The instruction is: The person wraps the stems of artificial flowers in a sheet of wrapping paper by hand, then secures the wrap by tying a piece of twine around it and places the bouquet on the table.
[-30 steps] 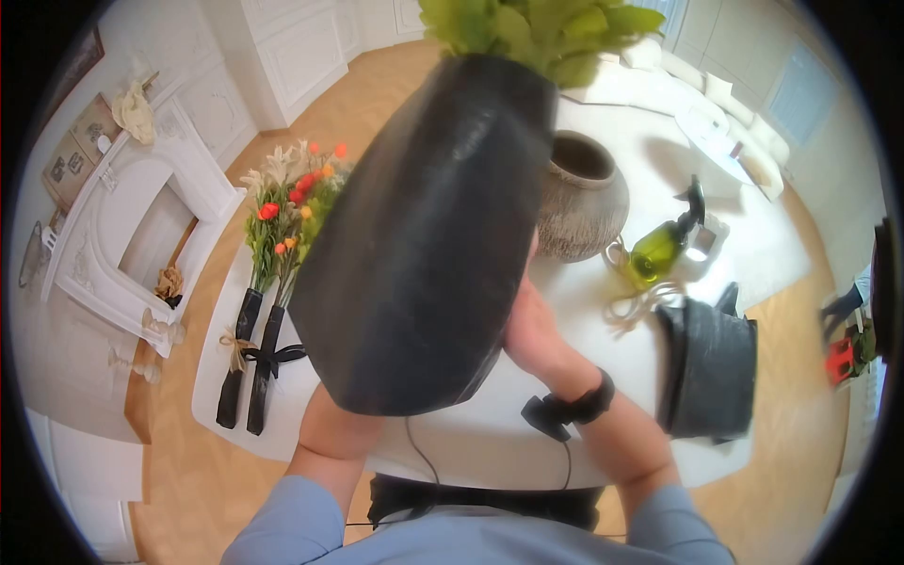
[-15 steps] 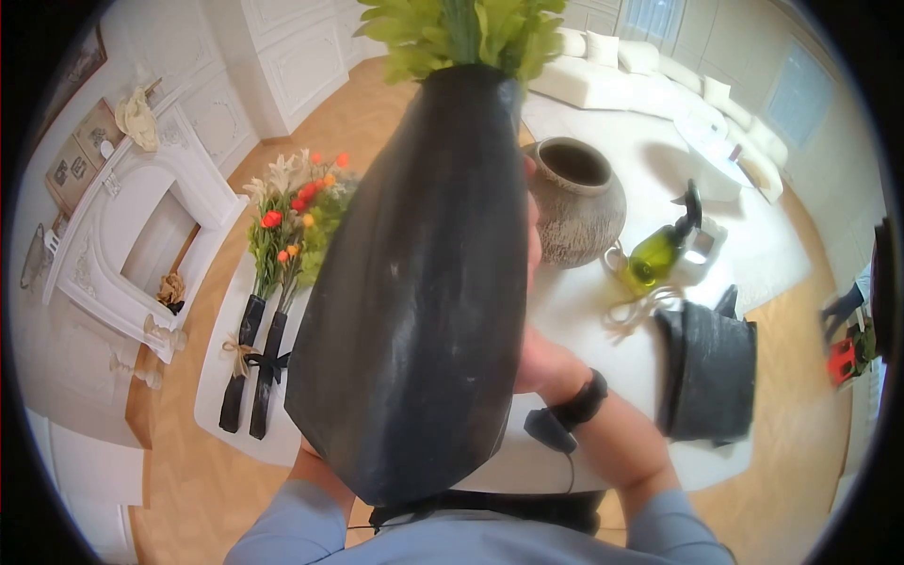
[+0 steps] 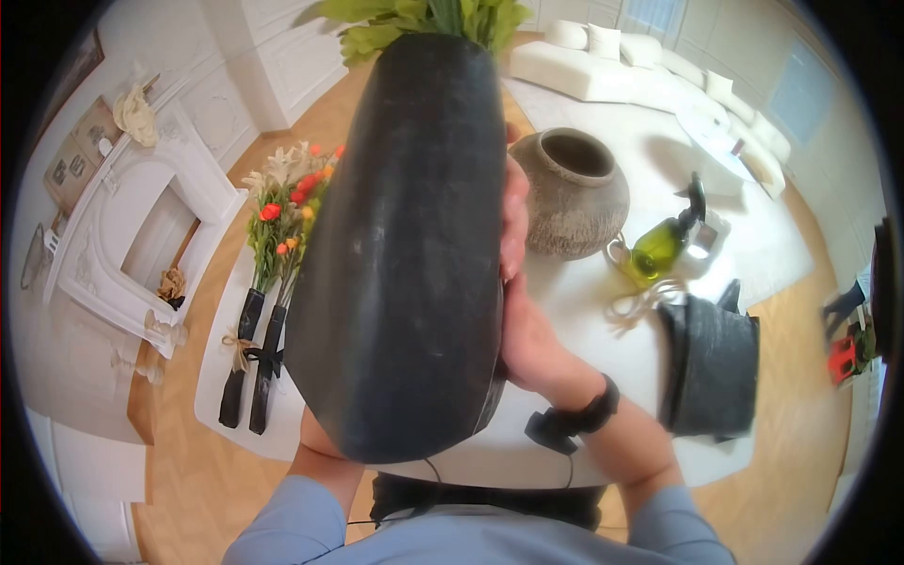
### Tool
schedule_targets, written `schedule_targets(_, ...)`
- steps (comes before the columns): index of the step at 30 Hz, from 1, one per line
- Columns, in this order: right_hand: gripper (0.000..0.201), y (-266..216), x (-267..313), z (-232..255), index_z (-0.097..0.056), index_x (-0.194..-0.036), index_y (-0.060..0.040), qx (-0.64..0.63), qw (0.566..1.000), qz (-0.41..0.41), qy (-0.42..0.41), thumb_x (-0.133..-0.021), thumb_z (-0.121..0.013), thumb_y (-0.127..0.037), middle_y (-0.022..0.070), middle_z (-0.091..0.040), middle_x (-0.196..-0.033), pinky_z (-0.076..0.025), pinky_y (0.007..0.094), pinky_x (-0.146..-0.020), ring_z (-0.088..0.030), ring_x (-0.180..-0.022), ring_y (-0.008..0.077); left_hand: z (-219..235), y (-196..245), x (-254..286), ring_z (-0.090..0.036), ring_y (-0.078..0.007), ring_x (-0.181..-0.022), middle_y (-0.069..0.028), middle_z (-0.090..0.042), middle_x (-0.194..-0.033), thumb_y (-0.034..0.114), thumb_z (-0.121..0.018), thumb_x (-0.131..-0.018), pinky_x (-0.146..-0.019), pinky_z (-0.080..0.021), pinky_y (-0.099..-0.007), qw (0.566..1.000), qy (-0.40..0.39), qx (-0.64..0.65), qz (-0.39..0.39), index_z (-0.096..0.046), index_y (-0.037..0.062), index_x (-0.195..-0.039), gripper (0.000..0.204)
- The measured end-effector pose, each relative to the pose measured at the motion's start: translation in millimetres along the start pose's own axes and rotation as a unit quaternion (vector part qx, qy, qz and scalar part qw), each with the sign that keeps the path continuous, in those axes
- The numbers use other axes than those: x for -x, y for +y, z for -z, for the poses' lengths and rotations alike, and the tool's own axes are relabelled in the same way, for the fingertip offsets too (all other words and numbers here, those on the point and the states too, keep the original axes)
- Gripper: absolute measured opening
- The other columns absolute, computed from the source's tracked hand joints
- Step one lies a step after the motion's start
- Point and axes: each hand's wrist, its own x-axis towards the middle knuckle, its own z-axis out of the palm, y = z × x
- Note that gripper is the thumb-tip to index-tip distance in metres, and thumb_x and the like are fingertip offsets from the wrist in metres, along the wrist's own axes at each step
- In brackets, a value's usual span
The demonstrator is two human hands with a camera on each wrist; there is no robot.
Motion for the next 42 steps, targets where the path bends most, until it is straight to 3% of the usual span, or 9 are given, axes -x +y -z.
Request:
schedule_targets(5,0.074,21,-4,10,-0.027,-0.151,0.0028,-0.232,0.959,-0.045,-0.155,-0.106,-0.009,-0.053,0.0166,-0.048,-0.146,-0.043,0.0364,-0.112,-0.05,-0.132,0.0208,-40,-6,-14,-0.059,-0.0278,-0.083,-0.0159,-0.054,-0.102,0.03,-0.061,-0.099,-0.075,-0.051,-0.0415,0.997,0.057,0.037,-0.029,-0.037,0.0008,-0.146,0.06)
schedule_targets(9,0.073,28,-5,13,-0.024,-0.152,0.0009,-0.268,0.944,-0.136,-0.137,-0.106,-0.009,-0.053,0.0167,-0.044,-0.149,-0.041,0.0369,-0.115,-0.047,-0.136,0.0211,-14,1,-26,-0.06,-0.0269,-0.084,-0.0154,-0.055,-0.103,0.029,-0.061,-0.099,-0.076,-0.051,-0.0408,0.997,0.077,0.011,-0.018,-0.038,0.0009,-0.145,0.059)
schedule_targets(11,0.069,20,-2,13,-0.033,-0.149,0.0023,0.029,0.996,0.036,-0.082,-0.108,-0.016,-0.051,0.0135,-0.052,-0.141,-0.046,0.0347,-0.107,-0.052,-0.128,0.0165,-15,6,-17,-0.06,-0.0264,-0.084,-0.0151,-0.055,-0.103,0.028,-0.061,-0.099,-0.076,-0.051,-0.0404,0.996,0.086,-0.002,-0.012,-0.039,0.001,-0.145,0.058)
schedule_targets(12,0.069,19,-4,18,-0.033,-0.149,0.0023,0.03,0.995,0.037,-0.082,-0.108,-0.016,-0.051,0.0135,-0.052,-0.141,-0.046,0.0347,-0.107,-0.052,-0.128,0.0165,-20,8,-8,-0.06,-0.0262,-0.085,-0.015,-0.055,-0.103,0.028,-0.061,-0.099,-0.076,-0.05,-0.0402,0.996,0.091,-0.008,-0.009,-0.039,0.001,-0.145,0.058)
schedule_targets(14,0.041,18,-12,31,-0.05,-0.136,0.0003,0.058,0.995,-0.057,-0.061,-0.108,-0.043,-0.029,0.0125,-0.057,-0.131,-0.052,0.0306,-0.091,-0.059,-0.111,0.0156,-34,9,12,-0.06,-0.0257,-0.085,-0.0147,-0.055,-0.104,0.027,-0.061,-0.099,-0.077,-0.05,-0.0398,0.995,0.1,-0.021,-0.003,-0.039,0.0011,-0.145,0.057)
schedule_targets(17,0.058,21,-9,15,-0.062,-0.116,0.005,-0.034,0.999,0.005,0.037,-0.111,-0.03,-0.043,0.0019,-0.065,-0.103,-0.048,0.0279,-0.081,-0.054,-0.094,0.007,-46,8,33,-0.06,-0.025,-0.086,-0.0143,-0.056,-0.104,0.027,-0.061,-0.099,-0.077,-0.05,-0.0393,0.993,0.115,-0.041,0.004,-0.04,0.0011,-0.144,0.056)
schedule_targets(21,0.055,22,-5,6,-0.063,-0.104,0.0032,0.007,0.992,0.11,0.059,-0.111,-0.03,-0.039,0.001,-0.066,-0.091,-0.048,0.0241,-0.073,-0.056,-0.082,0.0059,-33,6,29,-0.06,-0.0241,-0.087,-0.0138,-0.056,-0.105,0.026,-0.062,-0.099,-0.078,-0.05,-0.0385,0.988,0.136,-0.065,0.016,-0.041,0.0012,-0.143,0.055)
schedule_targets(28,0.061,21,-7,17,-0.063,-0.101,0.0038,0.056,0.994,0.077,0.057,-0.111,-0.026,-0.044,0.0005,-0.066,-0.087,-0.048,0.0245,-0.07,-0.055,-0.078,0.006,-22,-2,33,-0.06,-0.0224,-0.09,-0.0129,-0.057,-0.107,0.024,-0.062,-0.099,-0.079,-0.05,-0.0372,0.979,0.168,-0.107,0.038,-0.043,0.0014,-0.142,0.052)
schedule_targets(42,0.058,101,-45,65,-0.062,-0.099,0.0022,0.144,0.961,0.231,0.039,-0.109,-0.03,-0.045,0.0019,-0.067,-0.091,-0.049,0.0269,-0.078,-0.059,-0.085,0.0098,-15,-10,58,-0.06,-0.0192,-0.094,-0.0111,-0.059,-0.109,0.02,-0.063,-0.099,-0.081,-0.05,-0.0346,0.957,0.182,-0.211,0.085,-0.046,0.0017,-0.14,0.048)
